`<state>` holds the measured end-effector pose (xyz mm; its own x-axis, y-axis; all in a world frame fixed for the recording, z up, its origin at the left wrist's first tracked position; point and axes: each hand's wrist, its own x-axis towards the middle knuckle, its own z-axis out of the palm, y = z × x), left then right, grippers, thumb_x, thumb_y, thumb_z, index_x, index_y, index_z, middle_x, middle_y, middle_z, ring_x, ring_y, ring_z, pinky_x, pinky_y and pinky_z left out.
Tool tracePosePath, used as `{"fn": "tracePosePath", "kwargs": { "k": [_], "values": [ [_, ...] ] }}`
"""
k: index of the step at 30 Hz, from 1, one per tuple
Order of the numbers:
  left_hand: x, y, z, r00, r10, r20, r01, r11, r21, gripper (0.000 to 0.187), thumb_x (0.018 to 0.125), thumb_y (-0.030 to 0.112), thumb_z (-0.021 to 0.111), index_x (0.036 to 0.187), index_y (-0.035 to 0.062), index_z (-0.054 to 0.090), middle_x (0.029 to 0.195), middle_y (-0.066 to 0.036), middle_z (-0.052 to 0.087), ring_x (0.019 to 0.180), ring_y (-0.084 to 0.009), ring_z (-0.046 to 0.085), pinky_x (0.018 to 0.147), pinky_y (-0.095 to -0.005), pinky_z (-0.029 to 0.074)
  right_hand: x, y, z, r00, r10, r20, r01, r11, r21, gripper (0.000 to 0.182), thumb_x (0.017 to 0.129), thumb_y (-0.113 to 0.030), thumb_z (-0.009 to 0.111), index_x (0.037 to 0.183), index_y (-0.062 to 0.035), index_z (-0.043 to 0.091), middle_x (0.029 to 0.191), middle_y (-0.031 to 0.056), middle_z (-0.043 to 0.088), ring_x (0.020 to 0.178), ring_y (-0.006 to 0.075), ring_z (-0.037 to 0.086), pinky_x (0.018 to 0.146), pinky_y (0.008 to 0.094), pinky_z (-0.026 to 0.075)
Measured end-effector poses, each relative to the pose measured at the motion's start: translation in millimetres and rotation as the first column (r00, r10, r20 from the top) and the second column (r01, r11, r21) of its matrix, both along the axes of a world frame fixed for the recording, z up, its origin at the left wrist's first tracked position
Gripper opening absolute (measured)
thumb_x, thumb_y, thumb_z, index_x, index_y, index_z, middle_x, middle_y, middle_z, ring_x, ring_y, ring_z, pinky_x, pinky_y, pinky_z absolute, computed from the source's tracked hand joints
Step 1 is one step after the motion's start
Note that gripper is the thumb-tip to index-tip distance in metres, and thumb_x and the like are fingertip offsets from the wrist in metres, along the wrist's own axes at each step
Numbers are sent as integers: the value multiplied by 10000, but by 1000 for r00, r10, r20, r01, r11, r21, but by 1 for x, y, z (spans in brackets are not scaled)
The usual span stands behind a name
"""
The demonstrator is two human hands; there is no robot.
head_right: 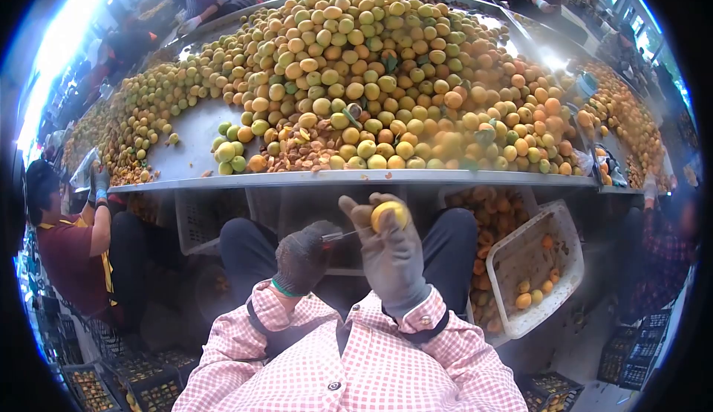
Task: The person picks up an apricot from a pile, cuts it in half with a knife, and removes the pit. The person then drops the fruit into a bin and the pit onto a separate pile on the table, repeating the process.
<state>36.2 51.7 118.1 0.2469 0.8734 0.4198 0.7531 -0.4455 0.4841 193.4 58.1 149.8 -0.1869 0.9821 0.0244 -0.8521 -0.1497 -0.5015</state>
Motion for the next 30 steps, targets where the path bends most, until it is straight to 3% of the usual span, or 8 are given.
{"fn": "tracePosePath", "kwargs": {
  "k": [5,7,9,11,13,15,25,30],
  "values": [
    [-11,-19,-14,946,77,315,27,950,-313,104,821,148,625,916,106,617,779,-139,640,713,-335,643,563,-403,491,35,9,9,993,-8,118,-11,987,161,511,863,-2,569,1339,-54,390,1246,143,525,1118,246,559,1022,396,415],
    [-9,-21,0,911,45,409,89,949,-303,157,826,125,646,974,90,607,723,-113,639,661,-301,655,574,-375,501,50,11,7,948,269,171,-272,962,-6,611,805,22,636,1346,-78,370,1239,137,522,1152,224,529,986,351,440],
    [-8,-24,26,715,332,615,284,666,-690,217,829,107,664,1031,67,595,832,-91,648,712,-234,656,641,-339,515,47,1,8,905,184,383,-193,981,-16,633,765,24,697,1308,-73,387,1163,94,534,1079,174,544,912,280,473],
    [-4,-23,25,740,256,622,294,709,-641,274,831,108,671,1081,65,569,923,-83,635,765,-209,647,682,-327,515,46,-3,1,623,-71,779,-162,963,217,570,740,44,733,1216,-71,441,1071,27,501,959,115,531,842,240,476],
    [2,-22,27,761,175,625,307,752,-584,331,833,110,677,1132,63,543,1014,-75,623,818,-184,637,722,-314,516,44,-3,5,678,-20,735,-156,973,170,560,723,23,761,1164,-83,433,1021,-4,450,875,82,513,786,212,482],
    [9,-21,30,816,-39,576,340,839,-425,469,831,107,674,1247,86,458,1161,-103,569,926,-205,635,778,-315,508,45,-4,6,840,285,462,-241,958,-153,590,704,42,766,1160,-100,420,1022,-4,445,880,73,508,778,194,476],
    [14,-31,33,955,-99,279,188,930,-315,333,846,197,645,1141,106,519,957,-171,644,811,-379,645,644,-429,523,24,-20,-1,953,17,301,-31,999,44,512,723,-18,773,1106,-84,441,1102,80,521,996,162,583,864,274,501],
    [11,-30,22,974,-45,223,110,950,-293,320,800,117,679,1088,87,542,805,-163,654,730,-358,651,594,-389,501,27,-21,-9,955,153,255,-169,985,43,550,796,72,644,1265,-62,390,1155,115,532,1030,196,588,864,330,551]
  ]
}}
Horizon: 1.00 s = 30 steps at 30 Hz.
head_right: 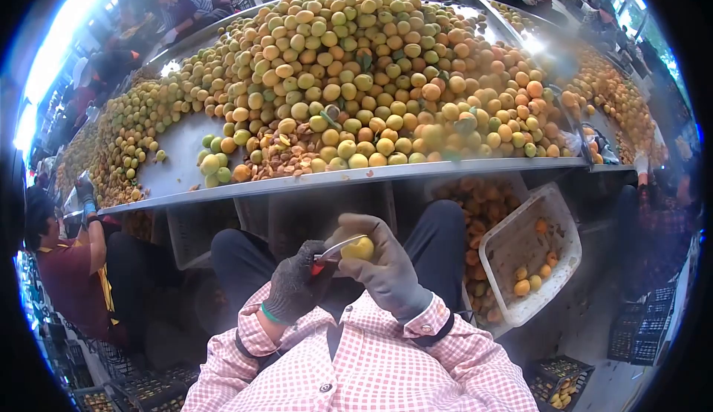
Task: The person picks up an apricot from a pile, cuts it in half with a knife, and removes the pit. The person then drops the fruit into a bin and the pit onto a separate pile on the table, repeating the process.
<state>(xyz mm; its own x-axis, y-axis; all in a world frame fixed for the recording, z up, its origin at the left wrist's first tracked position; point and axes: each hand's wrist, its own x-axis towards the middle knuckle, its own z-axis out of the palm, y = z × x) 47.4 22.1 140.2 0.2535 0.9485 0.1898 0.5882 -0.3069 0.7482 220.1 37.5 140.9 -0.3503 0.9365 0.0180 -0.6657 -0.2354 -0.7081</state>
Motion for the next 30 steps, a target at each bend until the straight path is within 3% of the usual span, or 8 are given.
{"fn": "tracePosePath", "kwargs": {
  "k": [7,10,14,16,18,21,26,30],
  "values": [
    [1,0,0,1000,9,-26,-12,994,-109,274,840,214,634,1080,113,550,874,-173,647,781,-382,637,612,-433,508,-3,7,4,990,-96,-107,91,995,-50,570,782,104,640,1269,-67,398,1279,152,498,1105,220,568,882,317,532],
    [3,3,2,1000,-21,-19,19,998,-61,265,840,215,633,1070,112,552,860,-170,647,771,-376,640,611,-432,509,-1,8,0,999,43,-17,-45,991,-130,527,786,99,644,1231,-68,415,1319,157,462,1133,228,553,899,324,526],
    [0,5,1,999,2,-52,-7,995,-98,251,841,217,630,1054,108,555,838,-169,644,758,-375,641,600,-433,507,-3,8,-8,979,72,193,-73,997,-1,466,799,77,651,1187,-63,435,1341,160,443,1106,200,561,901,298,512],
    [-1,4,3,994,90,-67,-97,989,-111,273,770,102,682,1021,93,575,791,-175,642,758,-377,641,606,-395,501,-2,7,-3,961,37,275,-60,995,76,454,802,74,653,1179,-59,439,1325,160,461,1099,190,562,899,285,507],
    [-2,2,-1,996,73,-59,-77,995,-66,269,767,103,681,1016,94,580,788,-173,642,748,-373,641,601,-397,499,-3,6,5,994,20,107,-5,991,-137,417,787,88,661,1125,-54,463,1254,149,515,1089,174,564,893,266,499],
    [-4,-2,-1,998,38,-58,-39,999,-6,265,761,107,679,1010,94,588,784,-168,643,726,-366,640,590,-403,495,-3,4,-5,992,10,128,-13,1000,24,407,769,113,660,1092,-52,476,1162,122,558,1128,189,548,911,282,494],
    [-10,-3,-2,990,9,-143,-7,1000,12,277,750,121,679,1012,90,596,797,-156,647,712,-358,636,589,-407,495,-4,1,-5,997,75,-11,-74,995,67,392,753,116,668,1056,-59,490,1083,87,579,1185,237,520,1053,381,381],
    [-9,6,1,993,10,-121,-1,997,75,296,732,122,682,1013,91,596,828,-149,650,738,-356,637,602,-418,500,-12,-2,1,998,61,-12,-61,998,27,388,763,105,670,1060,-65,486,1081,79,580,1188,236,518,1046,370,386]
  ]
}}
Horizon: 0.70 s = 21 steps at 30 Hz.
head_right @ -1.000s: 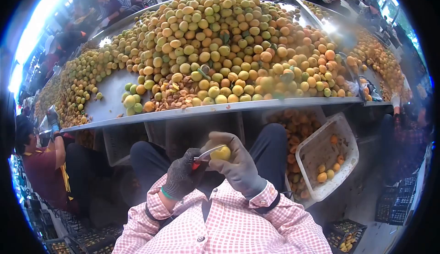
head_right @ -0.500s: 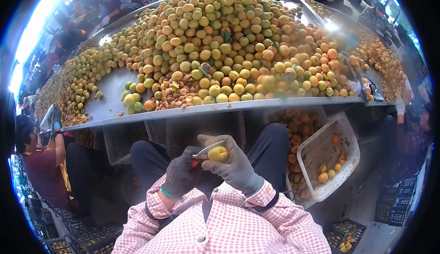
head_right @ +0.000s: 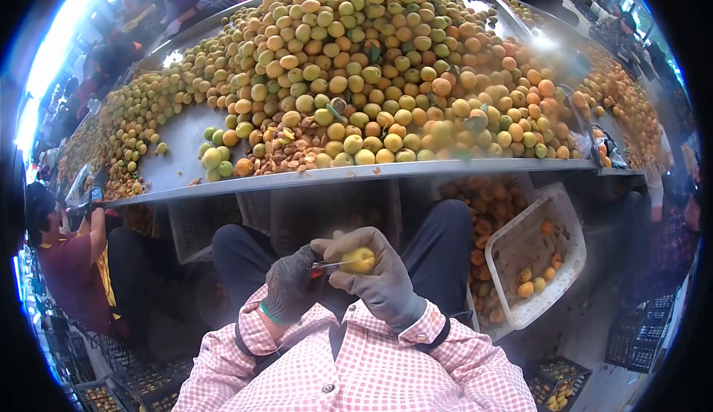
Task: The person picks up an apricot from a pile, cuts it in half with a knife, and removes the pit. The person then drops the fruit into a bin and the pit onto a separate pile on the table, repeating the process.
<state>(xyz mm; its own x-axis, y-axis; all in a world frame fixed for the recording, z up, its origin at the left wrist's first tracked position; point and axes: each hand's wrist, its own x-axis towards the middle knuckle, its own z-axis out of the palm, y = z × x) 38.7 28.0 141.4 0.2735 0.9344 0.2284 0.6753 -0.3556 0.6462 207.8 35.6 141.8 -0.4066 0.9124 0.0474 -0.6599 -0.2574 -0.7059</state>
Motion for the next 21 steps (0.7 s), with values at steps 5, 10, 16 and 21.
{"fn": "tracePosePath", "kwargs": {
  "k": [5,10,16,21],
  "values": [
    [8,13,-13,993,47,-104,-49,999,-14,320,720,135,692,1023,95,597,842,-152,653,761,-357,640,618,-424,504,-19,0,3,973,-225,43,228,972,-59,375,791,73,666,1077,-70,469,1133,87,568,1178,210,521,983,311,440],
    [16,22,-11,986,162,-42,-161,986,35,189,796,155,599,980,118,621,787,-146,644,692,-342,642,570,-427,502,-13,19,3,962,-180,207,204,973,-104,418,833,-27,665,1182,-55,437,1213,137,567,1207,215,499,1049,326,356],
    [14,18,-17,987,97,-131,-116,982,-147,241,831,204,592,1051,108,581,804,-183,646,707,-374,639,583,-456,497,-5,23,-6,987,-111,114,123,986,-113,403,830,-80,696,1152,-36,457,1221,109,566,1108,134,535,932,268,459],
    [7,26,-1,997,44,-61,-53,986,-159,292,847,216,578,1117,118,526,797,-192,648,724,-390,638,599,-479,495,-1,26,-8,987,-45,152,44,999,7,448,843,-106,689,1211,-49,440,1119,82,587,1079,145,572,906,262,467]
  ]
}}
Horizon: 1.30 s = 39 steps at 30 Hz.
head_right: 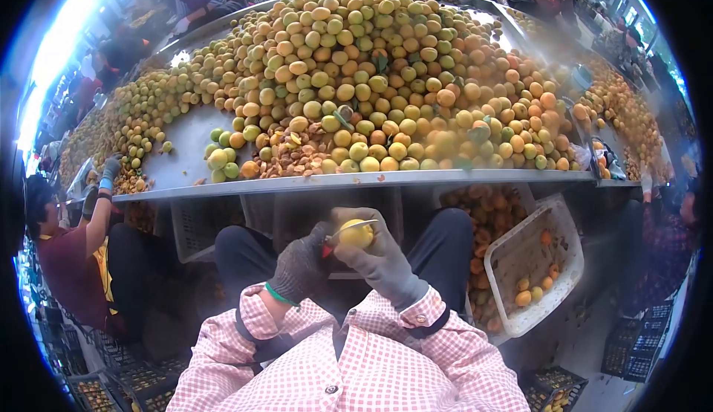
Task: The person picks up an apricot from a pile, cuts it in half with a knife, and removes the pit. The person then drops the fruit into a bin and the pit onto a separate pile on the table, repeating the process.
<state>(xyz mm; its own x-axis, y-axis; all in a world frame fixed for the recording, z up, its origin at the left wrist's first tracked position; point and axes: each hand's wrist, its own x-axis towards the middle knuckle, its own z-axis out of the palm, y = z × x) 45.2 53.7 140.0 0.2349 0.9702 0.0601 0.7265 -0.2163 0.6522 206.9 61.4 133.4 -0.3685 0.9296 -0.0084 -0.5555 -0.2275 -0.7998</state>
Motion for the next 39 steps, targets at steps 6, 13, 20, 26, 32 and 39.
{"fn": "tracePosePath", "kwargs": {
  "k": [6,13,20,26,32,39],
  "values": [
    [13,-10,0,991,82,102,-82,997,-6,246,843,220,589,1060,128,521,792,-192,644,741,-402,634,607,-492,490,-3,1,-1,987,-156,-45,160,981,112,562,819,-312,706,1236,-50,435,1154,109,576,1062,181,567,886,365,504],
    [3,-11,-9,986,153,-57,-155,988,-22,202,846,216,588,1031,139,559,780,-172,645,736,-389,637,589,-481,490,0,-2,-11,987,-152,-56,153,988,6,493,828,-176,713,1237,-28,482,1053,37,582,932,108,568,865,246,455],
    [7,-18,-7,987,158,-8,-156,981,116,170,831,193,603,981,114,585,780,-162,641,687,-366,634,560,-448,487,-4,-12,-8,972,-235,4,234,970,66,458,832,-50,678,1237,-33,464,1139,79,588,1041,157,584,908,249,476],
    [1,-12,-7,993,107,-52,-93,969,227,167,813,165,602,965,99,589,763,-152,633,666,-351,630,538,-427,484,-6,-20,3,957,-273,98,274,962,1,455,825,-52,694,1221,-29,472,1121,71,579,1010,127,571,911,240,473],
    [4,-13,-10,989,113,-92,-88,965,245,237,761,119,660,989,146,598,789,-152,634,710,-371,627,573,-441,486,-1,-18,10,992,-129,-8,128,989,-68,434,851,-89,673,1234,-43,476,1159,84,580,1024,126,564,921,234,454],
    [6,-12,-29,989,93,-119,-74,986,151,208,825,176,595,1017,102,566,745,-166,631,665,-371,628,542,-432,492,-11,-11,-10,983,-163,-80,155,982,-104,434,877,-139,642,1262,-47,463,1189,107,583,1006,166,591,900,260,452]
  ]
}}
